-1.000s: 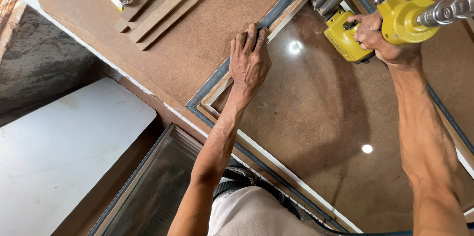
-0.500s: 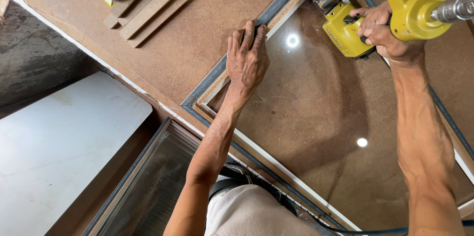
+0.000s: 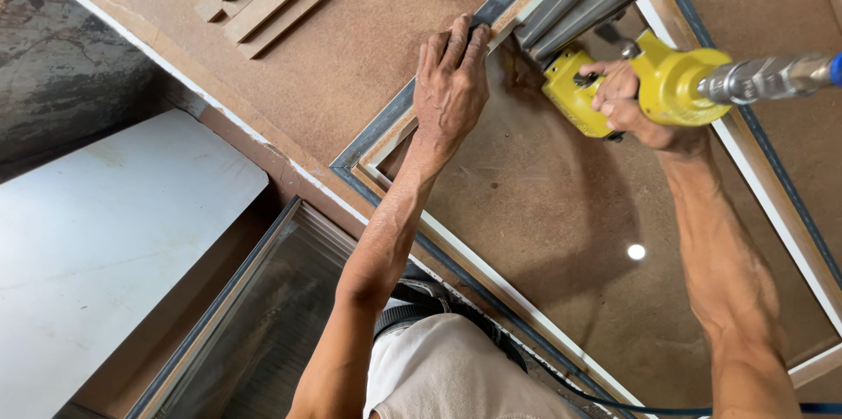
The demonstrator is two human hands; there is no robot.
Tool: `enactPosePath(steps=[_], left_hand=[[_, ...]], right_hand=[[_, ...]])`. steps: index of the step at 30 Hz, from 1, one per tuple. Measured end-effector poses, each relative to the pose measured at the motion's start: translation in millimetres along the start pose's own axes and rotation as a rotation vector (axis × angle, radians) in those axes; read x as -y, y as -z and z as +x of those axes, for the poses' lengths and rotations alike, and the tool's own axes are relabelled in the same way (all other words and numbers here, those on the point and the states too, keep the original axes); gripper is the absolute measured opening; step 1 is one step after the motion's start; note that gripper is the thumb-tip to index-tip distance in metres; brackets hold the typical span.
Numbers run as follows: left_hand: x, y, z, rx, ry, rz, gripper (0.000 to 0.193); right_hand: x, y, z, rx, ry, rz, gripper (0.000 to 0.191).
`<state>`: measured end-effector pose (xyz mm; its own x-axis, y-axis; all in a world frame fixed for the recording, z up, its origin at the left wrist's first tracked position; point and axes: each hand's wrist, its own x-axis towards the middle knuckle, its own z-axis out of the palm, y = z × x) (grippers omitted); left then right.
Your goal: The person places thin wooden strips along the edges of a window frame and secures them using a yellow pneumatic nail gun. They repeat this process for multiple frames, stacking completed units aside.
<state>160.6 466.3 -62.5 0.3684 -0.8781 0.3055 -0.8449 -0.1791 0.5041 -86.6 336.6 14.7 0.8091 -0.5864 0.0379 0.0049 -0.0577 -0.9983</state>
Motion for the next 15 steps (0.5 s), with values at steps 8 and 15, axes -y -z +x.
enactPosePath(steps=[8,15], left_hand=[[8.6,-0.1,-13.5,-0.018,0.086,-0.058,0.027],[12.1,-10.8,-15.5,-0.039,0.073,-0.052,0.027]], right_hand=[[6.8,-40.4,-1.8,-0.030,-0.033,0.005,0.012],[-4.8,-35.6,-7.5,-0.070,-0.031,0.121,0.018]])
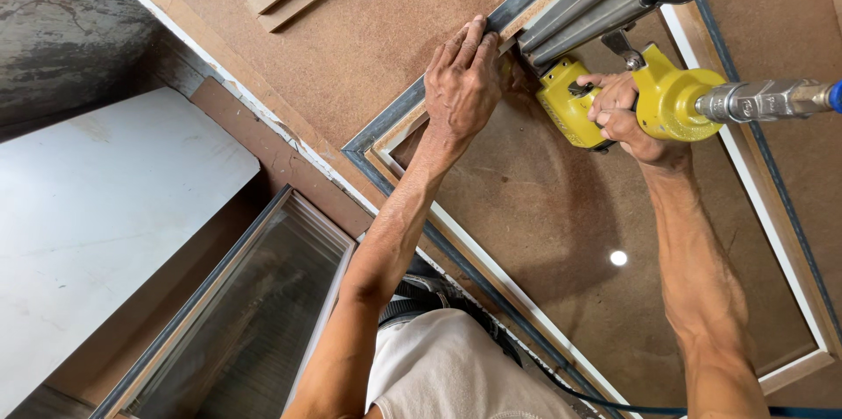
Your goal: The person places thin wooden strips along the edges of a window frame and secures them using a yellow pneumatic nail gun. They repeat this process for multiple frames, stacking completed units aside.
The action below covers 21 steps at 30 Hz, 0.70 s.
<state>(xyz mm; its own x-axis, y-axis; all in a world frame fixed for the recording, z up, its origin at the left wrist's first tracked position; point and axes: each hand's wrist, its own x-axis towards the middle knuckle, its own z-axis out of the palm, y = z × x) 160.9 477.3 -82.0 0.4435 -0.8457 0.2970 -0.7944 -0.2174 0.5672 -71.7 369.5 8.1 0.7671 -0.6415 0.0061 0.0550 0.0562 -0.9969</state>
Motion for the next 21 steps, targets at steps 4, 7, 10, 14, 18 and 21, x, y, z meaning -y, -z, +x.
enactPosePath(steps=[4,7,10,14,18,21], left_hand=[[1.9,-0.9,-4.4,-0.009,0.002,0.007,0.026],[2.6,-3.0,-4.8,0.002,0.004,-0.004,0.027],[1.0,-4.4,0.9,0.012,-0.009,-0.019,0.029],[2.4,18.1,-3.1,0.070,-0.010,-0.006,0.028],[23.2,82.0,-47.0,0.110,0.007,0.039,0.029],[42.5,119.4,-79.4,0.043,0.035,-0.016,0.021]], right_hand=[[-2.0,2.9,-3.0,0.004,-0.017,0.029,0.020],[-0.9,3.5,-3.6,0.017,-0.033,0.030,0.016],[2.1,-1.5,-5.9,0.026,-0.031,0.021,0.017],[6.9,-24.9,-16.3,0.026,-0.020,0.016,0.017],[8.0,-65.4,-32.1,0.035,-0.050,0.049,0.019],[6.2,-96.2,-38.8,0.078,-0.058,0.022,0.019]])
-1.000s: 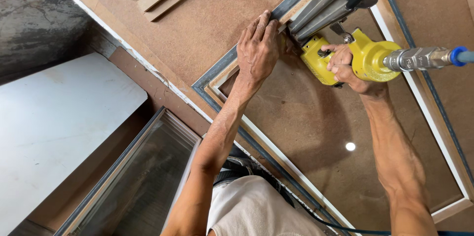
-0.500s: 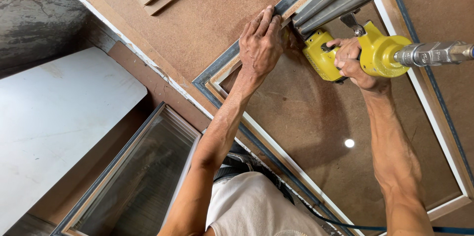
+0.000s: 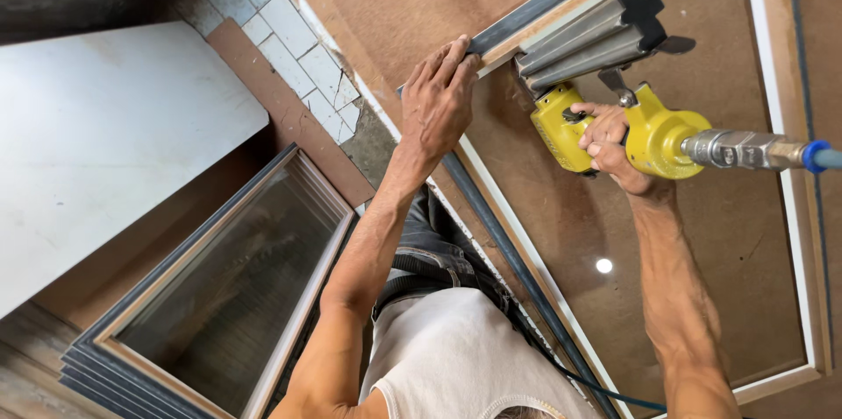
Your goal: The person places thin wooden strips along the edges of a window frame and secures them using a yellow pneumatic nail gun. They repeat this process for multiple frames, stacking completed units aside.
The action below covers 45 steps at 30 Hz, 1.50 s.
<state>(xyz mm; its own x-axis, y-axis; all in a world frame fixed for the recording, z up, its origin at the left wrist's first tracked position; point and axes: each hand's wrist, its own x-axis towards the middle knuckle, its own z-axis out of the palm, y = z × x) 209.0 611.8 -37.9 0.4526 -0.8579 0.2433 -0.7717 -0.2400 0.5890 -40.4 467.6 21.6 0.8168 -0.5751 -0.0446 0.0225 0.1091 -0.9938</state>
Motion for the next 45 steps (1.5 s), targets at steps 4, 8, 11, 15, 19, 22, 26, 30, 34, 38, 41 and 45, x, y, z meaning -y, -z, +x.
enactPosePath(steps=[4,8,11,15,19,22,26,30,34,38,41,45], left_hand=[[14.4,7.7,-14.2,-0.104,-0.001,-0.098,0.020],[20.1,-0.3,-12.3,-0.114,-0.023,-0.129,0.026],[21.8,-3.2,-13.1,-0.107,-0.023,-0.130,0.028],[23.2,-8.4,-15.9,-0.113,-0.014,-0.104,0.027],[24.9,-14.5,-17.1,-0.123,-0.027,-0.099,0.026],[26.3,-12.7,-16.7,-0.116,-0.026,-0.118,0.027],[25.4,-3.3,-13.4,-0.117,-0.023,-0.111,0.029],[22.1,4.5,-9.6,-0.189,-0.022,-0.158,0.021],[23.7,8.3,-3.7,-0.226,-0.087,-0.118,0.018],[25.3,11.4,5.4,-0.118,-0.074,-0.070,0.014],[10.3,8.4,7.9,-0.157,-0.254,0.250,0.018],[-56.9,-21.5,-3.6,-0.088,-0.307,0.260,0.036]], right_hand=[[-2.3,-29.6,1.4,0.042,-0.019,-0.011,0.018],[-2.1,-43.5,3.7,-0.002,-0.038,-0.008,0.017],[-2.1,-45.1,4.1,-0.017,-0.016,0.021,0.016],[-4.1,-43.6,2.3,-0.026,0.019,0.038,0.013],[-6.1,-42.3,0.1,-0.027,0.027,0.054,0.012],[-7.0,-40.3,-2.1,-0.046,-0.008,0.030,0.013],[-10.7,-36.4,-17.6,-0.030,0.032,0.081,0.016],[-18.7,-33.3,-70.4,-0.188,0.052,0.163,0.016],[-28.0,-21.7,-163.6,-0.538,0.072,0.340,0.018],[-35.2,4.7,-297.5,-0.938,0.261,0.485,0.018],[-43.7,22.7,-427.1,-1.294,0.410,0.484,0.008],[-55.6,45.1,-602.3,-1.835,0.640,0.647,0.005]])
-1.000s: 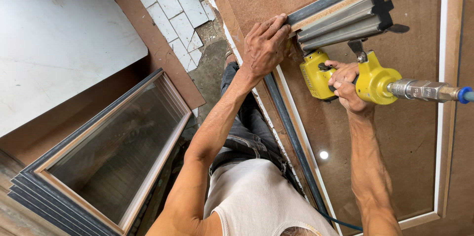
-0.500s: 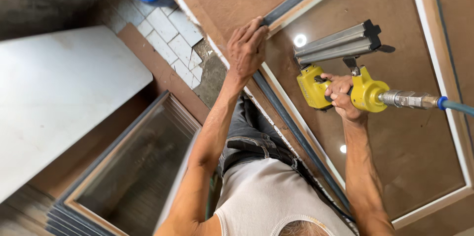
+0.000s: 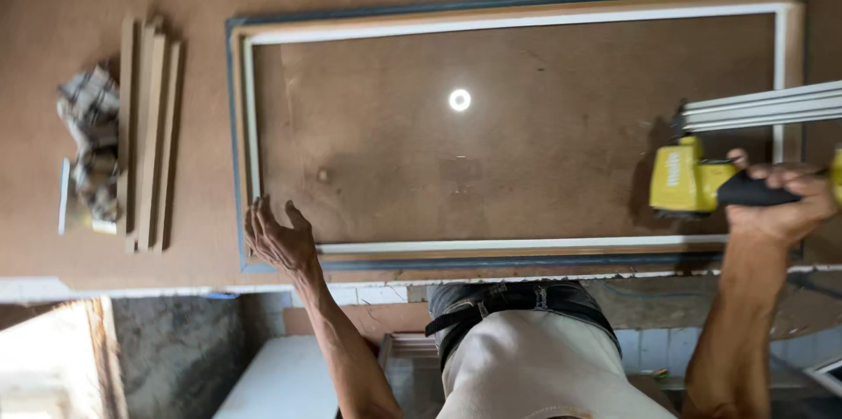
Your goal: The person places thin wooden strips along the edges of a window frame and secures them using a yellow pneumatic nail gun. They repeat this process for multiple frames, stacking completed units aside.
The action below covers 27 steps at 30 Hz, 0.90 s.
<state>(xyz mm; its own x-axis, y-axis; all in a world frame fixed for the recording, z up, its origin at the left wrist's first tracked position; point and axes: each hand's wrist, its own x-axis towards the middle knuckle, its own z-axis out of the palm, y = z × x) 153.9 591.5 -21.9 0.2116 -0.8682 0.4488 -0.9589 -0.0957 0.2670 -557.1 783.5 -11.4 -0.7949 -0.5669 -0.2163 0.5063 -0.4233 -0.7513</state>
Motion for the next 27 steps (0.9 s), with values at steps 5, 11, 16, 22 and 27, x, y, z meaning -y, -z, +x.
enactPosePath(steps=[5,11,16,22,27], left_hand=[[-152.7,-50.5,35.9,0.211,-0.286,-0.357,0.028],[-318.0,-108.5,102.7,0.251,-0.769,-0.471,0.031],[-388.4,-143.3,139.6,0.391,-0.941,-0.506,0.047],[-395.5,-168.1,139.8,0.517,-0.897,-0.342,0.047],[-391.7,-166.0,141.4,0.742,-0.860,-0.296,0.065]], right_hand=[[86.0,65.9,70.4,-0.270,-0.041,-0.231,0.008],[110.7,58.9,113.2,-0.298,-0.202,-0.588,0.013],[121.6,74.2,71.1,-0.327,-0.216,-0.892,0.018],[65.9,95.5,-149.2,-0.465,-0.505,-0.995,0.024],[-74.1,72.7,-256.3,-0.174,-0.798,-0.691,0.036]])
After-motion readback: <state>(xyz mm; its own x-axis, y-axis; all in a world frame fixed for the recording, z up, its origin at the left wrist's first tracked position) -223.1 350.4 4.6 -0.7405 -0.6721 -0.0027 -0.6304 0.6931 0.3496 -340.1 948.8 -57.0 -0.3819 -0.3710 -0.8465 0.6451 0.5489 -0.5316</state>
